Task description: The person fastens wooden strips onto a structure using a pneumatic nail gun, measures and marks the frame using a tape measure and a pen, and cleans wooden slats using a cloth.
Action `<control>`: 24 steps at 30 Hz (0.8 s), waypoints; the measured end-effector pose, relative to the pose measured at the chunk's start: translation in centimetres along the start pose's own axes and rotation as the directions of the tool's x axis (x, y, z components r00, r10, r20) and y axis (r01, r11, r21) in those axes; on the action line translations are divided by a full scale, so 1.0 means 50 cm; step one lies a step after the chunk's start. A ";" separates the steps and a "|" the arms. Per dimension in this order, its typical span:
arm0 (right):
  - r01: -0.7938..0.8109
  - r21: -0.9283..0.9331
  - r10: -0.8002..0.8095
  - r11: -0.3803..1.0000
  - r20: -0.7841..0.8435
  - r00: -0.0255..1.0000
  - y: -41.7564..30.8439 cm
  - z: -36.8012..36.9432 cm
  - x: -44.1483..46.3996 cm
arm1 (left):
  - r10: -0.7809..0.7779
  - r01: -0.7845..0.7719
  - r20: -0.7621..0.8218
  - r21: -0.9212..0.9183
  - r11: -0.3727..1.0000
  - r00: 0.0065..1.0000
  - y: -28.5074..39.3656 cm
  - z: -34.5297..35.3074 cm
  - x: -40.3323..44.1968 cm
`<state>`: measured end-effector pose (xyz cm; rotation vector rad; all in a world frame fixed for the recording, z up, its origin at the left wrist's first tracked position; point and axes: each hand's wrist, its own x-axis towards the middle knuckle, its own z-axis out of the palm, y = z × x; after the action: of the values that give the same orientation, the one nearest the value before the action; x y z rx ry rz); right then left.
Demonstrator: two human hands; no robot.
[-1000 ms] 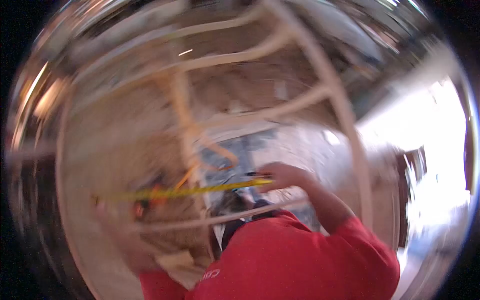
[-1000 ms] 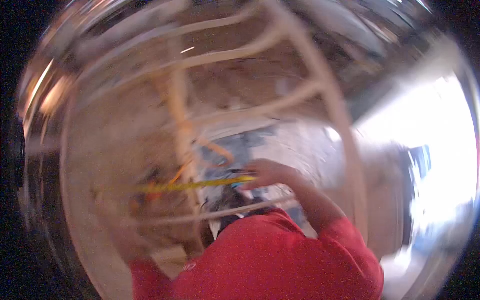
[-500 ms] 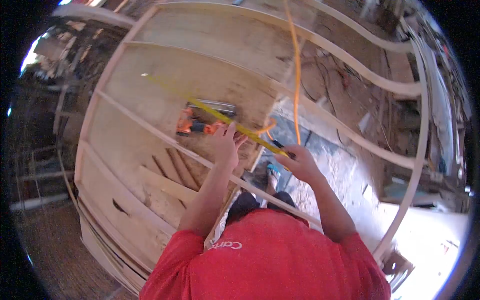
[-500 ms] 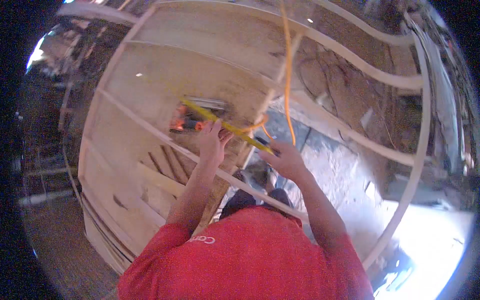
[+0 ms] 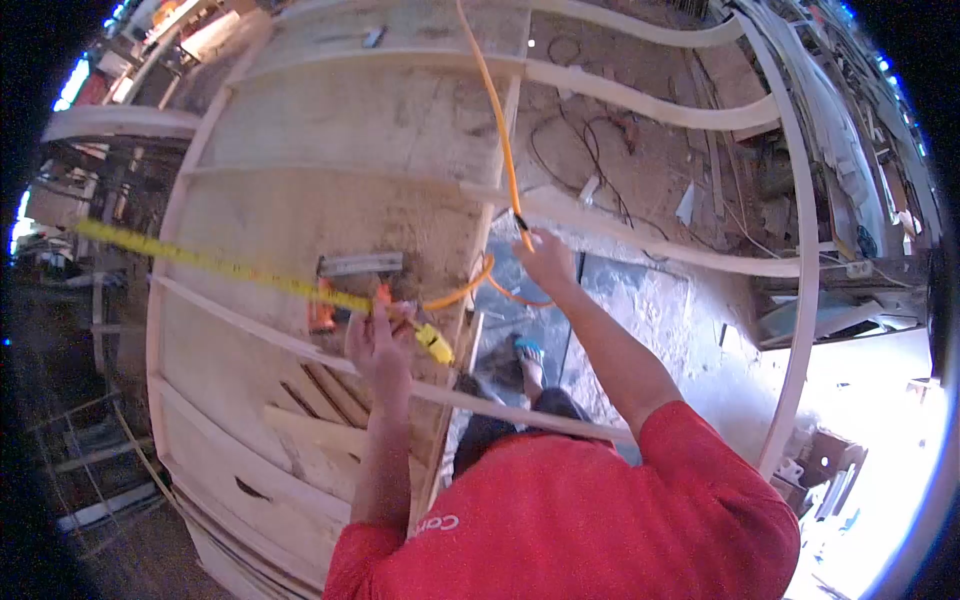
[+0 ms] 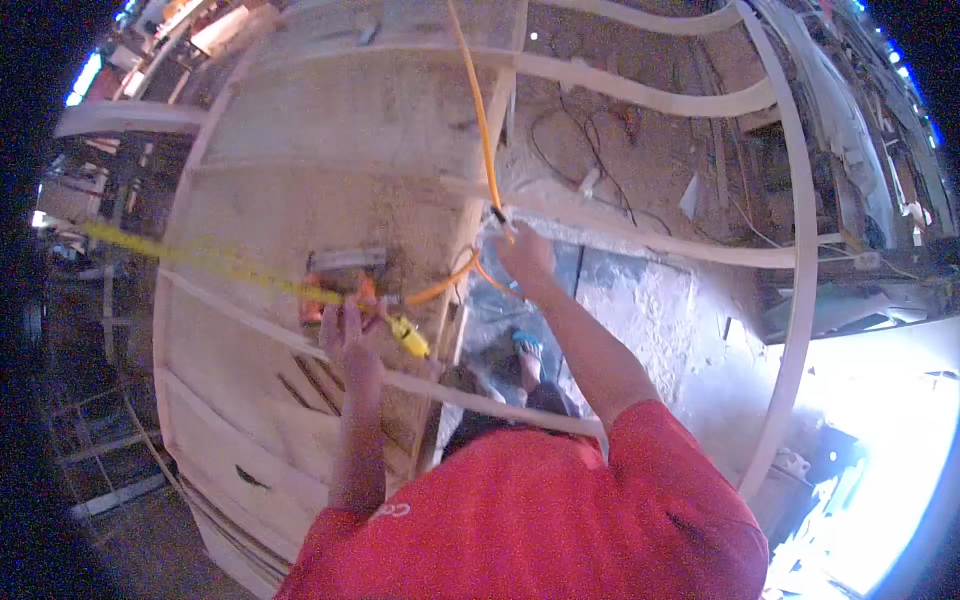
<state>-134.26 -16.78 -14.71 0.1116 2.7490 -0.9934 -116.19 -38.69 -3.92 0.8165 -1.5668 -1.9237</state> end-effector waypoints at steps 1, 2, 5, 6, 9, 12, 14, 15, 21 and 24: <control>0.021 0.019 -0.021 1.000 -0.025 0.999 0.011 0.026 0.030 | 0.055 -0.054 -0.009 0.010 0.998 0.998 0.017 -0.001 -0.002; 0.041 -0.005 -0.041 0.999 0.019 0.999 0.023 0.053 0.049 | 0.075 -0.075 -0.007 -0.007 0.997 0.997 0.024 -0.010 0.000; 0.014 0.021 -0.016 1.000 0.088 0.996 0.003 0.040 0.064 | 0.108 -0.108 -0.028 0.020 0.994 0.994 0.064 -0.022 0.004; -0.054 0.055 0.047 0.997 0.130 0.990 -0.002 0.032 0.057 | 0.095 -0.091 -0.053 0.068 0.994 0.994 0.075 -0.034 0.003; -0.054 0.132 0.060 0.990 -0.040 0.997 0.011 -0.016 0.035 | 0.052 -0.049 -0.097 0.030 0.998 0.994 0.061 -0.077 0.014; 0.122 0.132 -0.081 0.984 -0.285 0.955 0.033 -0.151 0.030 | 0.006 -0.014 -0.147 -0.053 0.998 0.989 0.066 -0.084 0.000; 0.161 0.027 -0.135 0.987 -0.421 0.897 0.089 -0.230 0.091 | 0.002 -0.011 -0.148 -0.059 0.998 0.989 0.057 -0.090 0.004; 0.116 -0.035 -0.120 0.993 -0.443 0.889 0.110 -0.277 0.130 | 0.003 -0.012 -0.150 -0.059 0.998 0.989 0.057 -0.092 0.005; -0.230 0.324 0.396 0.918 -0.785 0.476 0.182 -0.544 0.281 | 0.001 -0.014 -0.123 -0.106 0.994 0.992 0.065 -0.080 0.000; -0.273 0.469 0.540 0.840 -0.674 0.504 0.235 -0.577 0.322 | -0.007 -0.003 -0.121 -0.084 0.996 0.993 0.078 -0.072 -0.013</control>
<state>-153.33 10.66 -4.09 1.5670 2.9338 -1.4532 -113.01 -41.37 -0.56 0.8820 -1.4049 -1.8903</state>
